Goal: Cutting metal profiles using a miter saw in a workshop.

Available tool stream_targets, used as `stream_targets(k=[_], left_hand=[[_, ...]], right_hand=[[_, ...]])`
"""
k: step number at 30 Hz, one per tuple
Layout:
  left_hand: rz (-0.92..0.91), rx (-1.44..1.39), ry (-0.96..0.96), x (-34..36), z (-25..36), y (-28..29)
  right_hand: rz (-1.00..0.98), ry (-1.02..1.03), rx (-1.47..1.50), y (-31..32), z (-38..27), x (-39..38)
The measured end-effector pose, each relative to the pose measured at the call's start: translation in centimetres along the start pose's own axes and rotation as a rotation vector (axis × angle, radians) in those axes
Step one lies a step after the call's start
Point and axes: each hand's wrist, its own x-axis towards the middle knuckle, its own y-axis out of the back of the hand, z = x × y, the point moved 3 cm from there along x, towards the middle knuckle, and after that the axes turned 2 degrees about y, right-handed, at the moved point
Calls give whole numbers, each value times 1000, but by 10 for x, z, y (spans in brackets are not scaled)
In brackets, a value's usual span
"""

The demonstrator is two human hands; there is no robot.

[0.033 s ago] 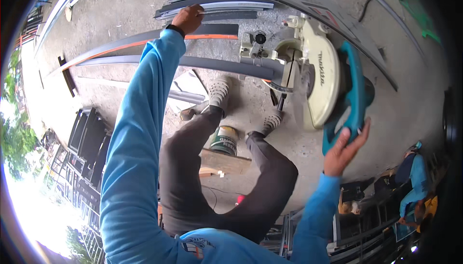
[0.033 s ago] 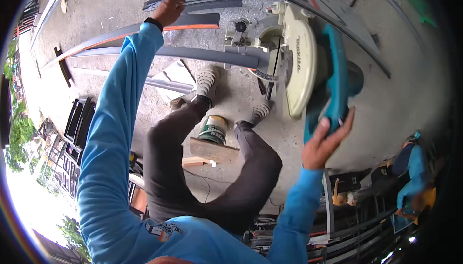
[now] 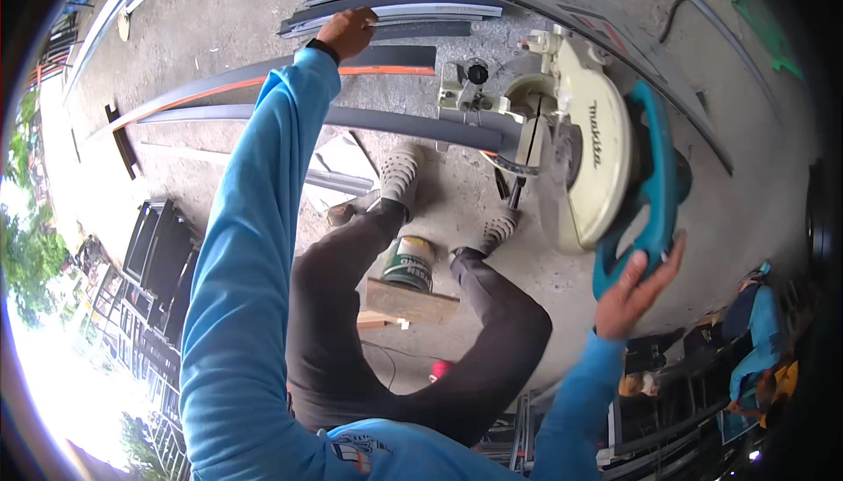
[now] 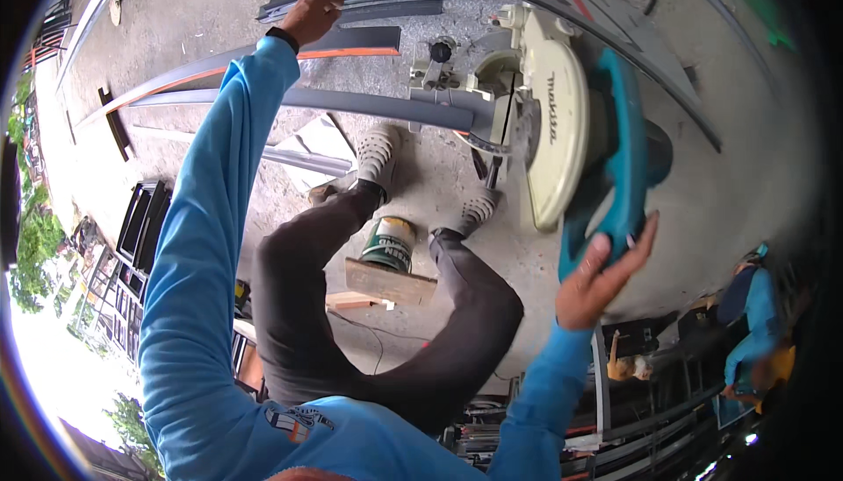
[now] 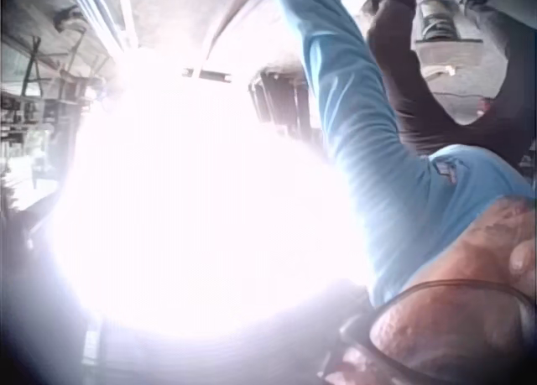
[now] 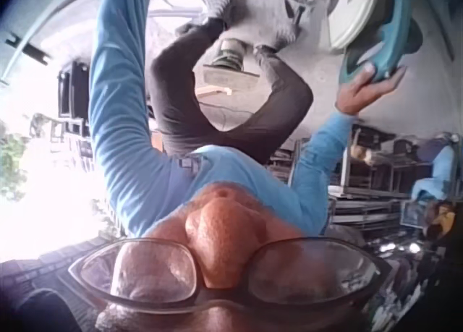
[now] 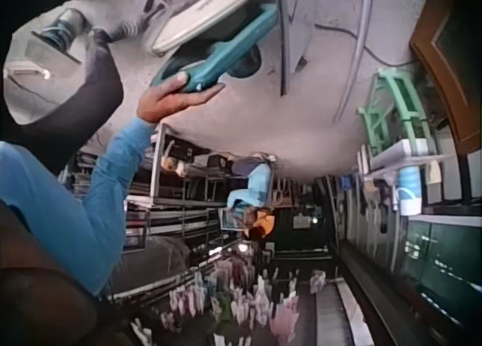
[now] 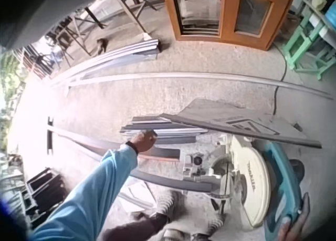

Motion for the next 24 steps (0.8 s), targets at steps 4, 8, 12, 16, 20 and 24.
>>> stream_targets(k=[4,8,12,16,20,24], left_hand=[[-289,151,23,43,-18,-51],[-412,599,-3,74,-63,-72],[-408,586,-102,69,-36,-63],[-312,583,-149,26,-29,19],[146,516,-320,-56,-13,106],[627,601,-627,-199,50,183]], right_hand=[[46,-8,-64,0,-8,2],[27,0,29,1,-12,12],[20,122,21,10,10,4],[134,312,-63,2,-10,-6],[450,438,-13,21,-20,-43],[59,461,508,-5,-40,-114]])
